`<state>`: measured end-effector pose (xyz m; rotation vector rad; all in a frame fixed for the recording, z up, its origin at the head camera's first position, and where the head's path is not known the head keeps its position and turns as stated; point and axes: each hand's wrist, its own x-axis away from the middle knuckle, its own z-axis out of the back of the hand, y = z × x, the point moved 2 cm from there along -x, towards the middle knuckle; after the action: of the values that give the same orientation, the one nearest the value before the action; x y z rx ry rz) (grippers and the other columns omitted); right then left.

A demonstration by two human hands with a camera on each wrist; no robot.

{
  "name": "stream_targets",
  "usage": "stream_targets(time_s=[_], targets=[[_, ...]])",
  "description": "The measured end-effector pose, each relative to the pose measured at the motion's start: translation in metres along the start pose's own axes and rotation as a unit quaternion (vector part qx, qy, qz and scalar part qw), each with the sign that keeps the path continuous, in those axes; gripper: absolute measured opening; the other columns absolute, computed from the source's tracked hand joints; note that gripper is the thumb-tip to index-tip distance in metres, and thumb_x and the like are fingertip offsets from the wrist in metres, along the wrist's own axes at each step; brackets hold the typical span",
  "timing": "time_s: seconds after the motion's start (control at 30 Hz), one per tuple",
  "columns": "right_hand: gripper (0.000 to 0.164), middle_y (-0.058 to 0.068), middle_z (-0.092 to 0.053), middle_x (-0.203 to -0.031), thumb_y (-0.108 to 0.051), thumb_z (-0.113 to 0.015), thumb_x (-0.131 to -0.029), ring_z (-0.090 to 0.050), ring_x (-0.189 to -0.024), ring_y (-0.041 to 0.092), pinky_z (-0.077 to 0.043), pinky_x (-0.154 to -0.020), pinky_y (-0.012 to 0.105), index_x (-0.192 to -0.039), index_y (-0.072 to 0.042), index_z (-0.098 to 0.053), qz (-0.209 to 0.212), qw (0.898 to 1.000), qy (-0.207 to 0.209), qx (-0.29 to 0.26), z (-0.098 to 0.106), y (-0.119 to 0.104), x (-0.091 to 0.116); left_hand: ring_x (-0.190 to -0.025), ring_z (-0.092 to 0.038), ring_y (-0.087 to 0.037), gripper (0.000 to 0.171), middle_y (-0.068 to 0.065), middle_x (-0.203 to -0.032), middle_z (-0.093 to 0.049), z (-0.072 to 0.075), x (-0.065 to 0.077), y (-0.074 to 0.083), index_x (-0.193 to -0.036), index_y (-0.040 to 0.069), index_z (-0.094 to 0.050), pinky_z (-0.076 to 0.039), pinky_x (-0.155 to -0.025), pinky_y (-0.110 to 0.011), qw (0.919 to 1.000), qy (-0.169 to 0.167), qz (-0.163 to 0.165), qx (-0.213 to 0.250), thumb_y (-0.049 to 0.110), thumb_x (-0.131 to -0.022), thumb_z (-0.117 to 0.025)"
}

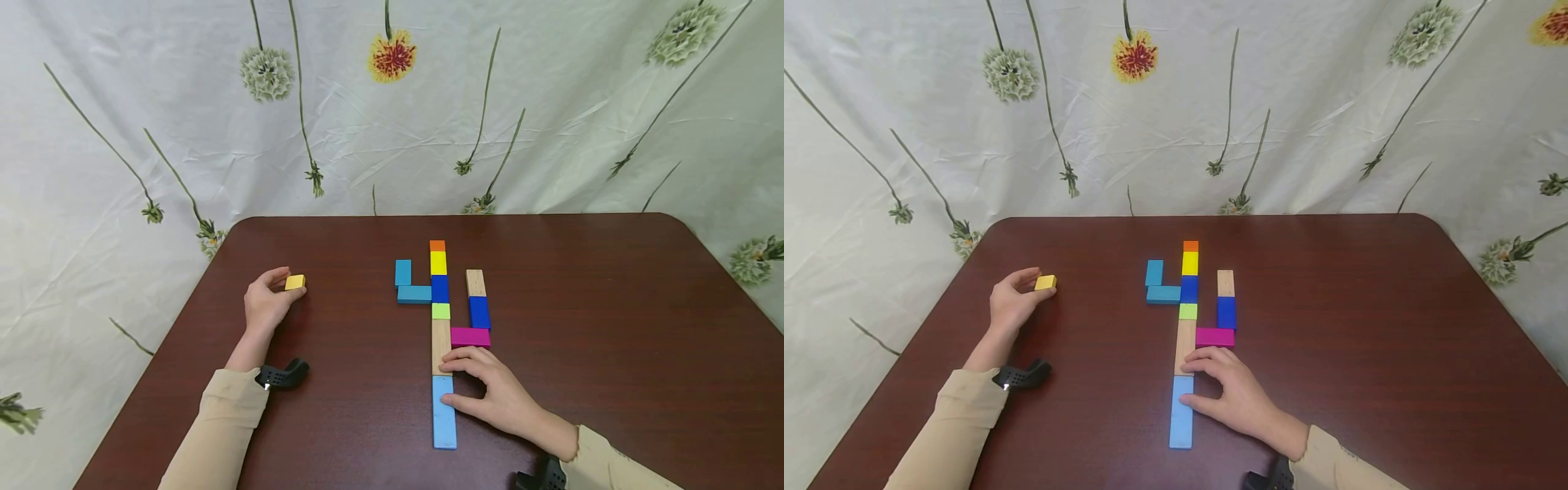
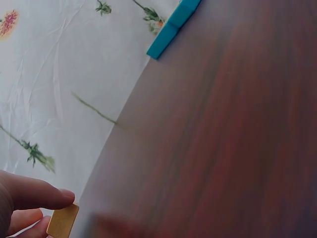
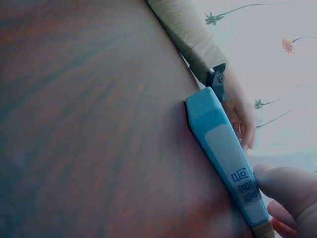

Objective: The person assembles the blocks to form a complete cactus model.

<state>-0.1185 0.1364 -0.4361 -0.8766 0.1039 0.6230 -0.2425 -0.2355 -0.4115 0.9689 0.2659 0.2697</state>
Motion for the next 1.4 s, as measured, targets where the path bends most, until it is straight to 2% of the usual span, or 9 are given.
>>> stream_targets(time_s=[0.67,1.1,1.4], targets=[[0.034,-0.01,-0.056,-0.118,-0.037,-0.074,-0.08,-0.05,-0.109,0.01,-0.045,-0.09,0.033,-0.11,-0.021,-0.067,0.007,1.0,-0.002,0.0,0.0,0.0,0.0,-0.103,-0.061,-0.03,0.049,-0.015,-0.12,-0.06,-0.036,-0.003,0.033,-0.122,0.0,-0.06,-0.047,-0.091,-0.039,0.9954,-0.015,-0.01,0.094,0.006,-0.076,-0.076],[0.034,-0.011,-0.056,-0.117,-0.035,-0.075,-0.079,-0.05,-0.109,0.009,-0.045,-0.089,0.032,-0.11,-0.021,-0.067,0.015,1.0,0.007,0.004,0.0,0.0,0.001,-0.109,-0.055,-0.028,0.05,-0.014,-0.121,-0.059,-0.07,-0.003,0.063,-0.122,0.0,-0.06,-0.045,-0.092,-0.038,0.9883,-0.031,-0.03,0.147,0.006,-0.075,-0.076],[0.036,-0.012,-0.055,-0.117,-0.037,-0.076,-0.078,-0.05,-0.109,0.008,-0.045,-0.089,0.032,-0.11,-0.021,-0.067,0.008,1.0,0.004,0.005,0.001,-0.001,0.001,-0.11,-0.054,-0.026,0.049,-0.011,-0.122,-0.058,-0.096,-0.003,0.079,-0.124,0.001,-0.059,-0.045,-0.093,-0.037,0.9861,-0.043,-0.044,0.154,0.01,-0.079,-0.075]])
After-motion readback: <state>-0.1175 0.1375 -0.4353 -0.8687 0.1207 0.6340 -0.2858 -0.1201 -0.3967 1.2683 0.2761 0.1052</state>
